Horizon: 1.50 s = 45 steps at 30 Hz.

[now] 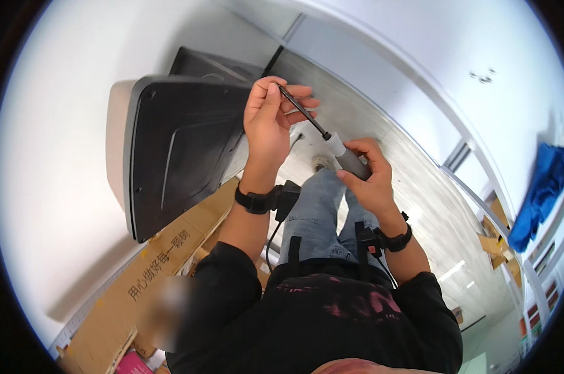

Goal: The person wipes the back of a black electronic device with a blue cloth, then uses a screwdriver to remove screws from the device's back panel. The person removes the back panel and sets it aside.

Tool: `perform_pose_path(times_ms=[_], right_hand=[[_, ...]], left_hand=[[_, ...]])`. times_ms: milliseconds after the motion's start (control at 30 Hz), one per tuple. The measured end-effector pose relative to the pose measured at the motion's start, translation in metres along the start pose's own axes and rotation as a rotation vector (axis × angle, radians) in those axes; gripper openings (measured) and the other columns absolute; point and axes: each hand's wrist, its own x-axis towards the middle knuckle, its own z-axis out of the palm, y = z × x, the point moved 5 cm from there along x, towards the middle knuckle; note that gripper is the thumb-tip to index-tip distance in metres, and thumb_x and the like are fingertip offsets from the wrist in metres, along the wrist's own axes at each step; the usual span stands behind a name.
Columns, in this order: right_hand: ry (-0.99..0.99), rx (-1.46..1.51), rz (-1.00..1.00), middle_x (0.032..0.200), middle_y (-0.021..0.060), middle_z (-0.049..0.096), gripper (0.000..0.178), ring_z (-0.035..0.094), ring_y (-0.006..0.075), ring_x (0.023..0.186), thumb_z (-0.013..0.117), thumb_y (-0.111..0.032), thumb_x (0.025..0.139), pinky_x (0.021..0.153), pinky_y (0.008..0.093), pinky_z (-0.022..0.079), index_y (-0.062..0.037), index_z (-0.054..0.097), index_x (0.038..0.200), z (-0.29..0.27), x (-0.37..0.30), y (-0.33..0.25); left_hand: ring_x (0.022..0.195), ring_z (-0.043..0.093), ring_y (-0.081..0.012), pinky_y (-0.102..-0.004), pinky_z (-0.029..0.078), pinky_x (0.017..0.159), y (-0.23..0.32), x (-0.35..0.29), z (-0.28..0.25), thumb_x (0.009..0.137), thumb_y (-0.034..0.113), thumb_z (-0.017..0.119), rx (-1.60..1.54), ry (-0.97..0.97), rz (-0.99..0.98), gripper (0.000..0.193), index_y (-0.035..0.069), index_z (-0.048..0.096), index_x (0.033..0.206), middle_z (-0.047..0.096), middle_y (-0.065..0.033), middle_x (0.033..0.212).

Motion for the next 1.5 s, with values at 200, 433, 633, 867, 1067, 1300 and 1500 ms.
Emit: perform_pose_path(times_ms=[200, 433, 633, 867, 1067, 1300, 1500], right_hand=[[0.059, 0.108, -0.067, 0.102, 0.0050, 0.053, 0.045, 0.051, 0.0161, 0.093, 0.073, -0.002, 0.067, 0.083, 0.0280, 0.042, -0.0022, 0.058, 0.109, -0.077, -0.021, -0.014], [0.175, 0.034, -0.123, 0.104, 0.0079, 0.052, 0.045, 0.052, 0.0172, 0.095, 0.073, -0.002, 0.068, 0.084, 0.0286, 0.042, -0.0021, 0.058, 0.110, -0.138, -0.044, -0.035], [0.104, 0.052, -0.146, 0.106, 0.0094, 0.054, 0.046, 0.053, 0.0182, 0.094, 0.074, -0.002, 0.068, 0.085, 0.0299, 0.043, -0.0013, 0.058, 0.110, -0.160, -0.043, -0.031], [0.042, 0.191, -0.085, 0.103, 0.0079, 0.056, 0.045, 0.053, 0.0171, 0.096, 0.074, -0.001, 0.067, 0.085, 0.0302, 0.043, 0.0000, 0.058, 0.110, -0.183, -0.051, -0.011], [0.038, 0.142, -0.020, 0.102, 0.0074, 0.058, 0.046, 0.054, 0.0161, 0.094, 0.073, 0.002, 0.066, 0.084, 0.0292, 0.043, 0.0016, 0.058, 0.109, -0.186, -0.049, -0.001], [0.051, 0.097, -0.025, 0.101, 0.0072, 0.052, 0.045, 0.052, 0.0182, 0.094, 0.070, -0.001, 0.064, 0.085, 0.0306, 0.041, 0.0005, 0.056, 0.107, -0.175, -0.043, 0.013], [0.093, 0.027, -0.018, 0.100, 0.0056, 0.054, 0.047, 0.052, 0.0114, 0.077, 0.071, -0.005, 0.070, 0.062, 0.0240, 0.045, -0.0013, 0.054, 0.113, -0.163, -0.045, 0.047]], left_hand=[[0.082, 0.063, -0.0182, -0.0298, 0.053, 0.070, -0.009, 0.015, 0.080, 0.094, 0.010, 0.049, 0.104, -0.169, 0.079, 0.012, 0.002, 0.058, 0.096, 0.064, -0.0095, 0.090], [0.063, 0.044, -0.0030, -0.0171, 0.034, 0.057, -0.018, 0.016, 0.149, 0.086, 0.001, 0.061, 0.408, -0.083, 0.243, 0.005, -0.002, 0.066, 0.084, 0.057, 0.0022, 0.073], [0.058, 0.041, -0.0041, -0.0187, 0.031, 0.053, -0.006, 0.013, 0.160, 0.088, 0.005, 0.059, 0.458, 0.007, 0.211, 0.009, -0.002, 0.064, 0.088, 0.056, -0.0006, 0.071], [0.081, 0.054, -0.0153, -0.0258, 0.041, 0.065, 0.010, 0.038, 0.195, 0.077, 0.006, 0.070, 0.922, -0.051, 0.567, 0.008, 0.010, 0.072, 0.084, 0.061, -0.0046, 0.082], [0.073, 0.050, -0.0200, -0.0295, 0.040, 0.063, -0.016, 0.040, 0.202, 0.067, 0.002, 0.072, 1.107, -0.076, 0.858, 0.015, 0.011, 0.072, 0.079, 0.059, -0.0002, 0.076], [0.076, 0.050, -0.0214, -0.0304, 0.041, 0.066, -0.010, 0.035, 0.194, 0.070, -0.002, 0.069, 1.151, -0.122, 0.985, 0.024, 0.009, 0.072, 0.091, 0.060, -0.0039, 0.082], [0.079, 0.053, -0.0252, -0.0325, 0.044, 0.067, -0.001, 0.005, 0.128, 0.071, 0.000, 0.067, 0.863, -0.052, 0.959, 0.019, 0.005, 0.069, 0.090, 0.060, -0.0075, 0.086]])
